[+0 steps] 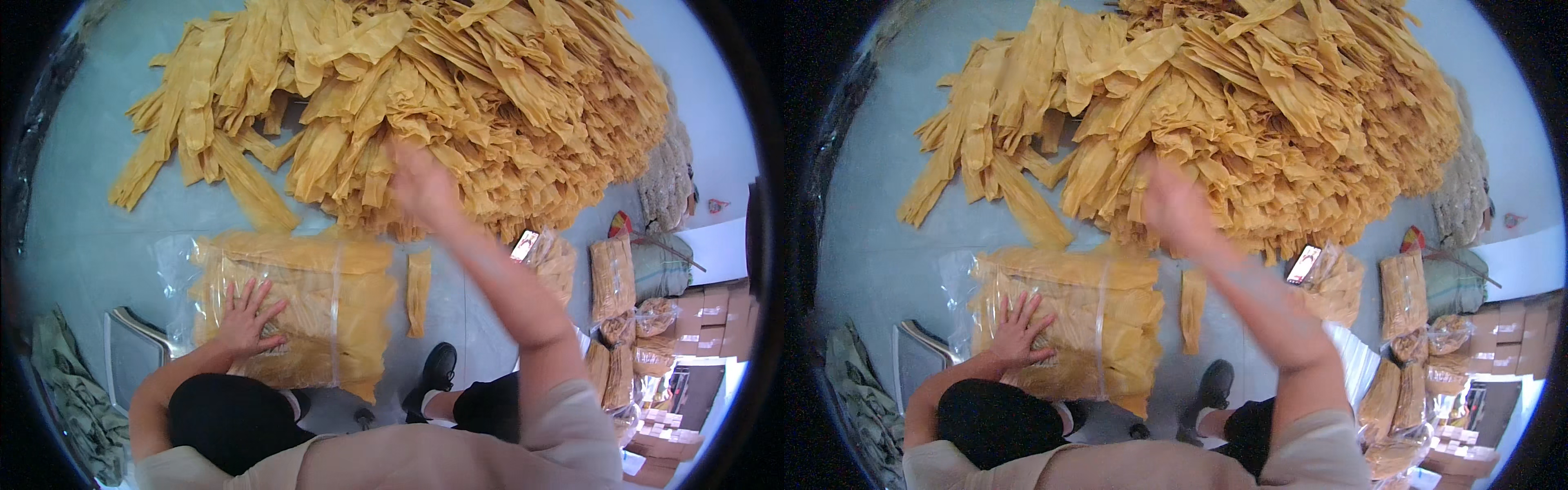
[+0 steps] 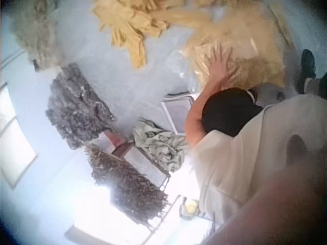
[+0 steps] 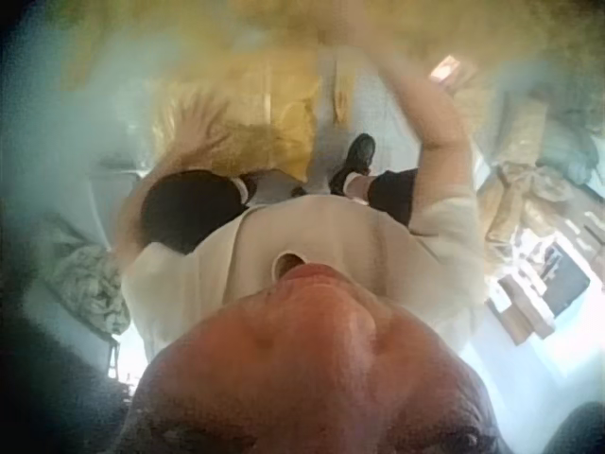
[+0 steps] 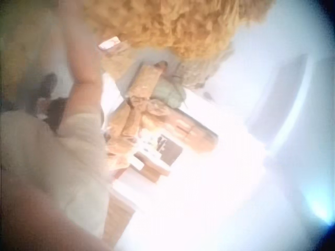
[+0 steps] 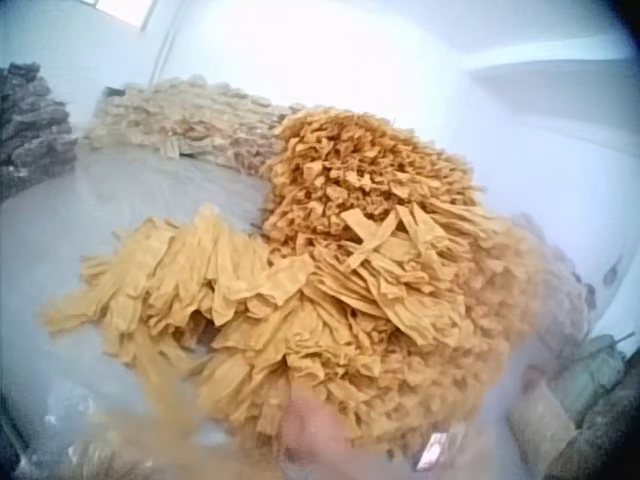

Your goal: The person sits on the floor and repeatedly picks up dried tofu strips from a large pile, folds them, and places them into a clear plastic bag. The person continues filling the bag with the strips throughout the clip.

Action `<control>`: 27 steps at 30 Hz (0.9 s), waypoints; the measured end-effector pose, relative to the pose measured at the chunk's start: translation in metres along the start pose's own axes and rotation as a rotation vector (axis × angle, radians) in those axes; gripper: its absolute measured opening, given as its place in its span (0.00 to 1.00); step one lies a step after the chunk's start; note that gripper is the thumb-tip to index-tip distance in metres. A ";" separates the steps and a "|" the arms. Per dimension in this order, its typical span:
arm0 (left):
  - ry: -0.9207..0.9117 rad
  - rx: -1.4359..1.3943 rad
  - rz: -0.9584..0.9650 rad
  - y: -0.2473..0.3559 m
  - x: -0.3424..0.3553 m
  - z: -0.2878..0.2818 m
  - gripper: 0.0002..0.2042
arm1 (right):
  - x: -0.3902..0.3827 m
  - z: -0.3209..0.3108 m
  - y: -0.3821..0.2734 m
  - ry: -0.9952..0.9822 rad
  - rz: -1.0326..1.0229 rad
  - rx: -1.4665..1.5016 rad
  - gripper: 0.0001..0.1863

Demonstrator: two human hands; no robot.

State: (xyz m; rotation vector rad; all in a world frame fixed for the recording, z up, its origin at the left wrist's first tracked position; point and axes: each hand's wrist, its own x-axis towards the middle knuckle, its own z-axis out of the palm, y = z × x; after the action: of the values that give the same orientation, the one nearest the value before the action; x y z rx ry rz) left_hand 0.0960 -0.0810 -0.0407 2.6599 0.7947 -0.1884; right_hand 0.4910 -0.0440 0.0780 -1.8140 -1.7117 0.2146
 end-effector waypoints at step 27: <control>0.098 -0.018 0.081 -0.017 0.006 0.033 0.35 | 0.169 -0.186 0.161 -0.158 0.503 -1.207 0.18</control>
State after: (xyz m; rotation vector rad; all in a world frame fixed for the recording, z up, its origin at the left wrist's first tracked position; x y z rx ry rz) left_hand 0.0908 -0.0769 -0.0777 2.6957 0.7134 -0.0308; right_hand 0.7475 0.0618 0.1886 -3.1430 -1.5294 -0.6396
